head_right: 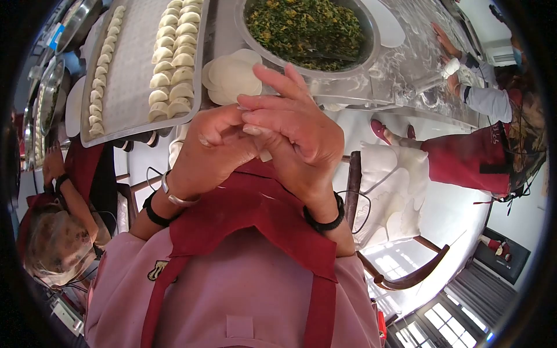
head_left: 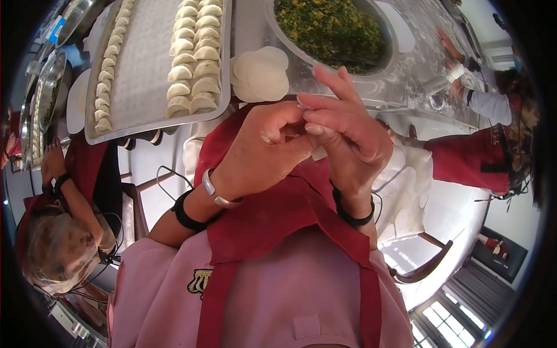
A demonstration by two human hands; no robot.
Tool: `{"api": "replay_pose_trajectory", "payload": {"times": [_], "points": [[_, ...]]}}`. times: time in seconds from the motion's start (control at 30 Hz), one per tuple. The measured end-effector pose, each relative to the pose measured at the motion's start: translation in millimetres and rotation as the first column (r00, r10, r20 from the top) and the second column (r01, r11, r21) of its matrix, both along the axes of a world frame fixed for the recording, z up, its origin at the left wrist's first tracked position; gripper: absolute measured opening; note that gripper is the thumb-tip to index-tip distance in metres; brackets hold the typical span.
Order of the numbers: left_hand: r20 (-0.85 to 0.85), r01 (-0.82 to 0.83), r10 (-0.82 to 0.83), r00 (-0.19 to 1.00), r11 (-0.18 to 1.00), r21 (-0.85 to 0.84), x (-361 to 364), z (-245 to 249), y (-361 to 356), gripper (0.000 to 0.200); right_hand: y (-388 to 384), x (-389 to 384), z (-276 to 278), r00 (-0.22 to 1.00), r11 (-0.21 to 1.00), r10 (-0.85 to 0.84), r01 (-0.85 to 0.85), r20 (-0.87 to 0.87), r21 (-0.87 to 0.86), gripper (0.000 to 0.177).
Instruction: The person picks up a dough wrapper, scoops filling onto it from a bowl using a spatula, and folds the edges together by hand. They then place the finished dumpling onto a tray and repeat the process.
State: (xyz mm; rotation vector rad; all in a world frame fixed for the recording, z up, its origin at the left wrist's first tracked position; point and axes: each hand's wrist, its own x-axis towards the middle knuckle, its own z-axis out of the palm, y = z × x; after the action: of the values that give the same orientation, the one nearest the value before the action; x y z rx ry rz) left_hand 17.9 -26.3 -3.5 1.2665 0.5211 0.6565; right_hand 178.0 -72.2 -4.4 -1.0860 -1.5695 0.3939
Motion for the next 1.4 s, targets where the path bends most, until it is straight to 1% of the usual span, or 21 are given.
{"api": "replay_pose_trajectory", "payload": {"times": [0.07,0.13,0.23,0.3,0.37,0.43,0.53,0.57,0.63,0.7,0.73,0.83,0.9,0.97,1.0,1.07,1.13,1.2,1.27,1.33,1.4], "points": [[0.067,-0.067,0.067,0.996,0.998,-0.002,2,0,-2,0.02,1,1,4,0.999,1.0,0.018,-0.018,0.036,-0.008,0.024],[0.153,-0.138,0.139,0.978,0.99,-0.014,4,0,-3,0.025,1,-14,10,0.973,0.999,-0.011,0.003,-0.229,-0.035,0.026],[0.139,-0.222,0.221,0.965,0.975,-0.01,7,9,-6,0.03,-1,-23,12,0.911,0.997,-0.045,0.018,-0.409,-0.069,0.026],[0.107,-0.14,0.137,0.985,0.99,0.023,3,7,-3,0.036,0,-19,9,0.93,0.999,-0.016,0.0,-0.368,-0.043,0.025],[0.08,-0.078,0.075,0.994,0.996,0.038,0,5,-1,0.04,2,-6,-2,0.974,0.998,0.055,-0.05,-0.221,0.029,0.023],[0.06,-0.042,0.04,0.997,0.998,0.037,-1,5,-1,0.042,2,-4,-5,0.987,0.999,0.033,-0.031,-0.158,0.016,0.023],[-0.058,-0.031,0.036,0.998,0.995,0.097,-4,5,4,0.042,6,-7,-3,0.996,0.999,-0.025,0.024,-0.084,-0.022,0.023],[0.007,-0.107,0.107,0.994,0.992,0.062,-1,6,2,0.038,8,-10,-1,0.997,0.998,-0.049,0.047,-0.062,-0.038,0.022],[0.13,-0.254,0.254,0.958,0.967,-0.017,8,8,-2,0.03,10,-27,4,0.946,0.994,-0.105,0.102,-0.308,-0.029,0.021],[0.166,-0.26,0.264,0.95,0.964,-0.048,10,9,-3,0.032,10,-31,3,0.929,0.993,-0.118,0.12,-0.35,-0.018,0.022],[0.185,-0.261,0.268,0.946,0.963,-0.062,10,9,-3,0.034,10,-25,-1,0.957,0.994,-0.108,0.112,-0.271,-0.002,0.023],[0.171,-0.225,0.205,0.964,0.969,0.101,10,3,-4,0.031,10,-12,-9,0.993,0.994,-0.103,0.105,-0.062,0.04,0.027],[0.113,-0.04,0.04,0.993,0.999,-0.003,-4,9,3,0.042,13,-5,-9,0.994,0.994,-0.097,0.094,0.053,0.052,0.029],[0.169,0.053,-0.022,0.985,0.982,-0.18,-8,12,5,0.048,15,-2,-9,0.99,0.996,-0.084,0.08,0.111,0.039,0.03],[0.242,0.064,0.01,0.97,0.952,-0.298,-7,12,4,0.049,15,-2,-9,0.99,0.997,-0.079,0.076,0.118,0.028,0.03],[0.334,0.098,0.059,0.941,0.895,-0.434,-6,13,5,0.05,17,-10,-10,0.996,0.997,-0.082,0.082,0.04,-0.005,0.028],[0.38,0.131,0.074,0.922,0.863,-0.487,-5,12,6,0.05,15,-25,-2,0.978,0.992,-0.124,0.118,-0.168,-0.041,0.027],[0.398,0.121,0.093,0.913,0.869,-0.479,-4,11,4,0.048,14,-25,-4,0.975,0.992,-0.124,0.118,-0.182,-0.04,0.027],[0.402,0.099,0.119,0.908,0.872,-0.48,-1,11,1,0.045,15,-10,-16,0.997,0.997,-0.083,0.083,-0.005,0.005,0.028],[0.393,0.057,0.16,0.905,0.872,-0.486,2,12,-1,0.043,14,-4,-15,0.995,0.998,-0.07,0.07,0.066,0.002,0.03],[0.378,0.086,0.116,0.919,0.875,-0.477,-1,13,4,0.042,16,-4,-13,0.989,0.998,-0.058,0.061,0.139,-0.014,0.03]]}}
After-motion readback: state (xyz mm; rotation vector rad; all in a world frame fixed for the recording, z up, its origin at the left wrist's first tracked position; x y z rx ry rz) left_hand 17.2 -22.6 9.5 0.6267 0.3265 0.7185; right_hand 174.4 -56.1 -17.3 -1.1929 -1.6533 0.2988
